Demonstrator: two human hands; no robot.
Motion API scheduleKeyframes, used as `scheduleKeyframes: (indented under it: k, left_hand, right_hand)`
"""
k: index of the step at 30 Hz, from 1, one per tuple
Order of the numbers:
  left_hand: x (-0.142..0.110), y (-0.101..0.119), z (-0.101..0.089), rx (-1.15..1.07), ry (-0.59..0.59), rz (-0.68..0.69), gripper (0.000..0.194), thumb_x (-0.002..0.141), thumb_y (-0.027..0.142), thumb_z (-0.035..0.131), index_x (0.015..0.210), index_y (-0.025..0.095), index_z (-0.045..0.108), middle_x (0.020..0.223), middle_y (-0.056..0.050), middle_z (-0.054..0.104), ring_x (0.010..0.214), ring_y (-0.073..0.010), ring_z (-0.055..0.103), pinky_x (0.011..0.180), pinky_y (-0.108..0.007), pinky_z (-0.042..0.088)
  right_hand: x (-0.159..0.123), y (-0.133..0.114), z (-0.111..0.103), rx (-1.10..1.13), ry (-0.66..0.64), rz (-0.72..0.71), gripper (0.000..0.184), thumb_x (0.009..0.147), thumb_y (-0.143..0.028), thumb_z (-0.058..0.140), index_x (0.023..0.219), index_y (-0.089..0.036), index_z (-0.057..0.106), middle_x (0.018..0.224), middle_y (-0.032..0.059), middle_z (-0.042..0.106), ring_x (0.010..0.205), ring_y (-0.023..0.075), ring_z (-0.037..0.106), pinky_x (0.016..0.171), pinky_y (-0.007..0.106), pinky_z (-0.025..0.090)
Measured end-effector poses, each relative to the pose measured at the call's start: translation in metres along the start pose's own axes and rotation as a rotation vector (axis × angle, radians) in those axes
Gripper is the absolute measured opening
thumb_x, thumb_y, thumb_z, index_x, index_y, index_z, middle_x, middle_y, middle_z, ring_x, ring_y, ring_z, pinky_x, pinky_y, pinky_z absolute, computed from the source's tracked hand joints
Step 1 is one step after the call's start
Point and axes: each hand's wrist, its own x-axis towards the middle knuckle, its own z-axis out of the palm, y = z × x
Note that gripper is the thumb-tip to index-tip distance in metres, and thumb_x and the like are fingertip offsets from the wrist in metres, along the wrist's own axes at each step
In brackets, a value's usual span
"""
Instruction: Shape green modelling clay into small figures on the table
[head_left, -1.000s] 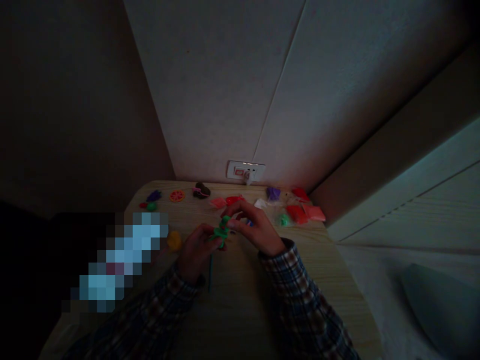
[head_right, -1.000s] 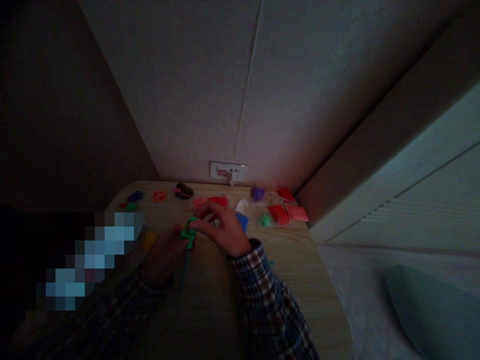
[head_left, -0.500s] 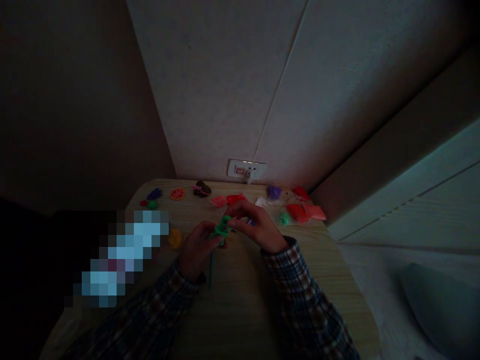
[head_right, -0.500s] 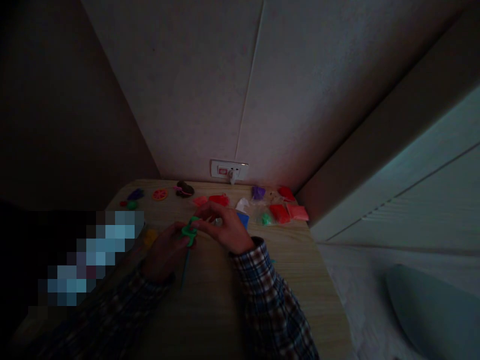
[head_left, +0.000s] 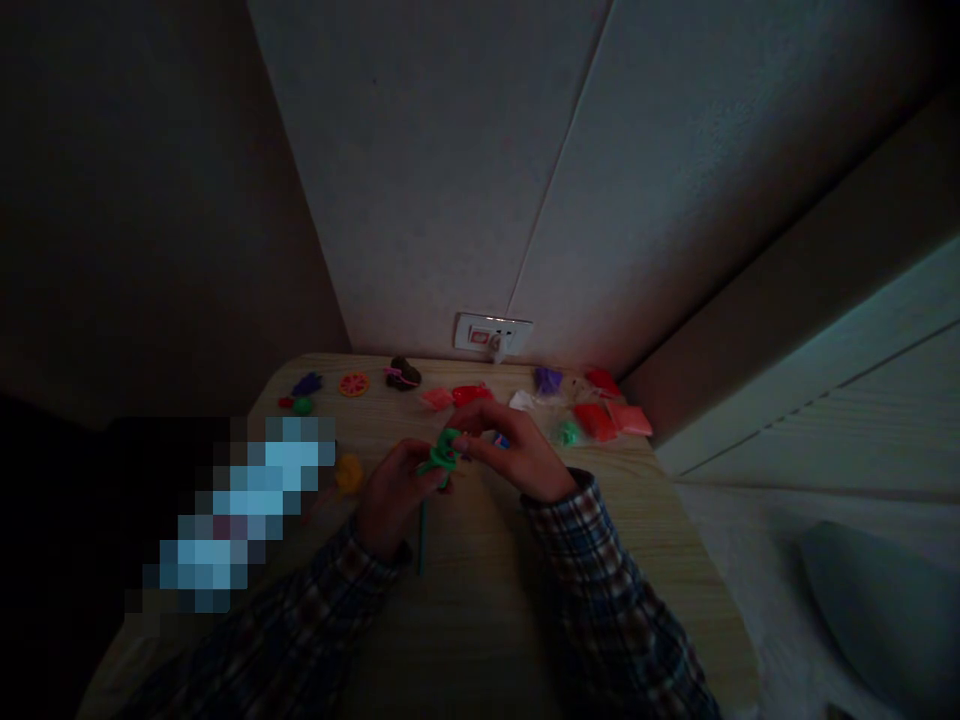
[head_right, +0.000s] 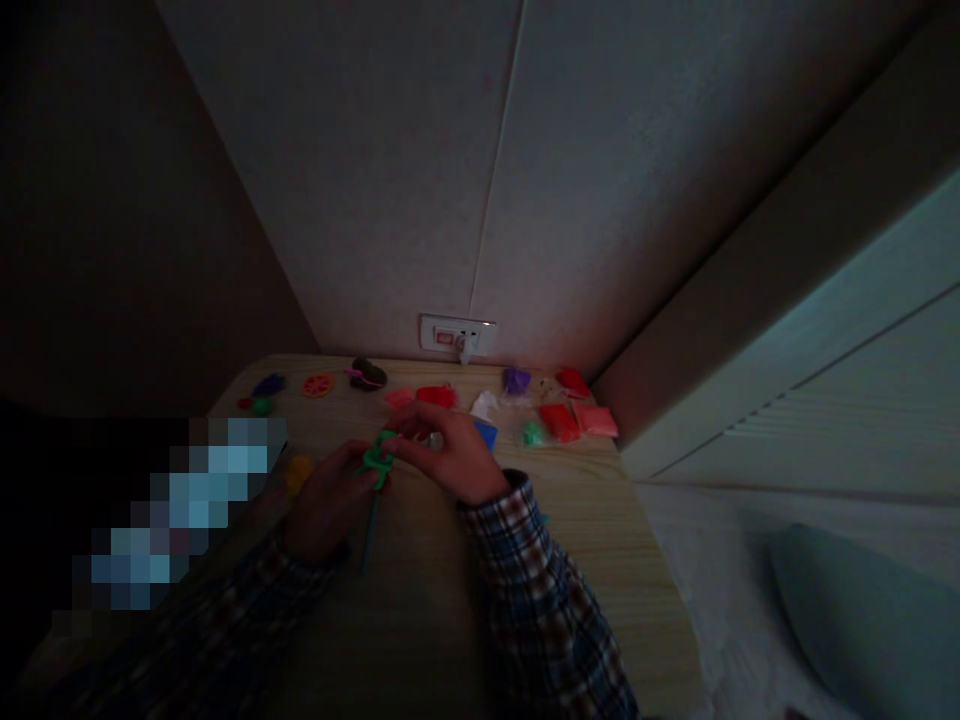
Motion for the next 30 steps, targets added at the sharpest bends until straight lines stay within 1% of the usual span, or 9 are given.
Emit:
scheduleKeyframes:
  k: [9, 18, 26, 30]
  left_hand:
    - [0.0013, -0.0027, -0.001, 0.013, 0.014, -0.011, 0.027, 0.056, 0.017, 0.08, 0.073, 0.015, 0.06, 0.068, 0.003, 0.067, 0.057, -0.0103, 0.06, 0.055, -0.023, 0.049]
    - [0.0006, -0.0029, -0.0028, 0.066, 0.016, -0.007, 0.024, 0.059, 0.019, 0.077, 0.076, 0.015, 0.06, 0.069, 0.002, 0.066, 0.059, -0.0116, 0.06, 0.058, -0.026, 0.049]
    - [-0.0002, -0.0014, -0.0019, 0.058, 0.014, -0.008, 0.024, 0.058, 0.017, 0.078, 0.076, 0.015, 0.061, 0.068, 0.002, 0.067, 0.058, -0.0108, 0.06, 0.057, -0.024, 0.048]
    - [-0.0006, -0.0005, 0.0001, 0.041, 0.024, -0.008, 0.026, 0.056, 0.016, 0.079, 0.074, 0.015, 0.061, 0.067, 0.004, 0.066, 0.058, -0.0098, 0.059, 0.055, -0.022, 0.048]
  right_hand:
    - [-0.0005, -0.0006, 0.0, -0.011, -0.011, 0.007, 0.03, 0.081, -0.045, 0.063, 0.086, -0.016, 0.063, 0.081, 0.0038, 0.066, 0.074, 0.0161, 0.061, 0.071, 0.03, 0.048]
    - [-0.0008, -0.0013, -0.0001, -0.016, -0.011, 0.019, 0.028, 0.082, -0.043, 0.062, 0.087, -0.016, 0.063, 0.08, 0.0035, 0.066, 0.074, 0.0156, 0.061, 0.069, 0.029, 0.047]
    - [-0.0008, -0.002, -0.0004, -0.034, -0.01, 0.006, 0.029, 0.082, -0.046, 0.062, 0.085, -0.017, 0.063, 0.078, 0.0029, 0.068, 0.073, 0.0157, 0.062, 0.067, 0.028, 0.046]
    - [-0.0007, -0.0027, -0.0007, -0.044, -0.014, -0.002, 0.028, 0.083, -0.044, 0.062, 0.085, -0.017, 0.063, 0.079, 0.003, 0.068, 0.074, 0.0156, 0.062, 0.069, 0.028, 0.047]
